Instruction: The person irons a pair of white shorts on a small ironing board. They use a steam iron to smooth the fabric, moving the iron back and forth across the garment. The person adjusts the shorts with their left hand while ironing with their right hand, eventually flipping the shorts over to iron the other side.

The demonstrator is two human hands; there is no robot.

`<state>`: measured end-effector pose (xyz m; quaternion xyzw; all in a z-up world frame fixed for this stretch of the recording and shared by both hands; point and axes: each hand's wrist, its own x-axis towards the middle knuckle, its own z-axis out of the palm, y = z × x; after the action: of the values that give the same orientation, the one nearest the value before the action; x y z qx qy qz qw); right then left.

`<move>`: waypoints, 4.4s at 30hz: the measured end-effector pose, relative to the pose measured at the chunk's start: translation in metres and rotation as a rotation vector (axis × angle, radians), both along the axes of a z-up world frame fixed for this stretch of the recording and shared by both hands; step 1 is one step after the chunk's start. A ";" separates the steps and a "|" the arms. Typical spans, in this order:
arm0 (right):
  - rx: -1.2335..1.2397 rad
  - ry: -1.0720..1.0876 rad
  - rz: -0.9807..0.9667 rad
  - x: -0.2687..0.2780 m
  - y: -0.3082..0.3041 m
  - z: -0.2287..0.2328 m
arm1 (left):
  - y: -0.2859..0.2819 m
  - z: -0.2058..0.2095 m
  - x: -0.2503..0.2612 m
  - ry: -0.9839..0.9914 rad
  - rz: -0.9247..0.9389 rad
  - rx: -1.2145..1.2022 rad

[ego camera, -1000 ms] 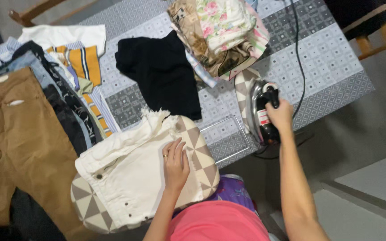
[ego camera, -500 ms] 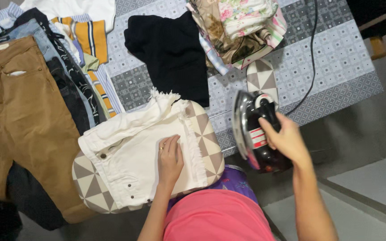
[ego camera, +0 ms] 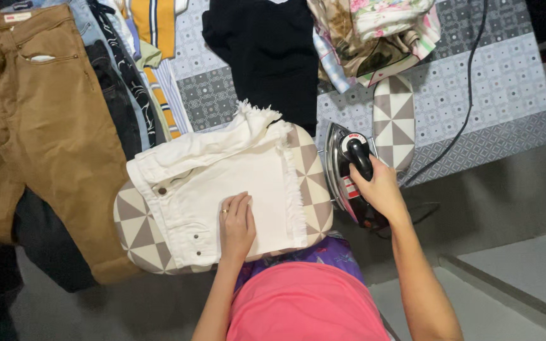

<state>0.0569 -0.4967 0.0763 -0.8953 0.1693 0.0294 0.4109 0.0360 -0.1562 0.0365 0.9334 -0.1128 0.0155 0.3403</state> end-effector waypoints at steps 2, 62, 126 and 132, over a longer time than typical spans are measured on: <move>0.051 0.069 -0.047 0.001 0.004 0.003 | 0.000 0.000 0.000 -0.008 -0.014 -0.017; -0.253 -0.401 0.353 0.044 0.125 -0.030 | 0.137 -0.019 -0.061 0.542 0.674 -0.116; -0.011 0.021 0.120 -0.012 0.128 -0.062 | 0.295 -0.055 -0.025 0.081 0.681 -0.236; -0.155 -0.019 0.064 -0.030 0.128 -0.042 | 0.274 -0.016 -0.018 0.100 0.781 0.153</move>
<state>0.0269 -0.3685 0.0345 -0.9296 0.1384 0.0209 0.3408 0.0178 0.1181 0.0210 0.9283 0.2661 0.0898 0.2435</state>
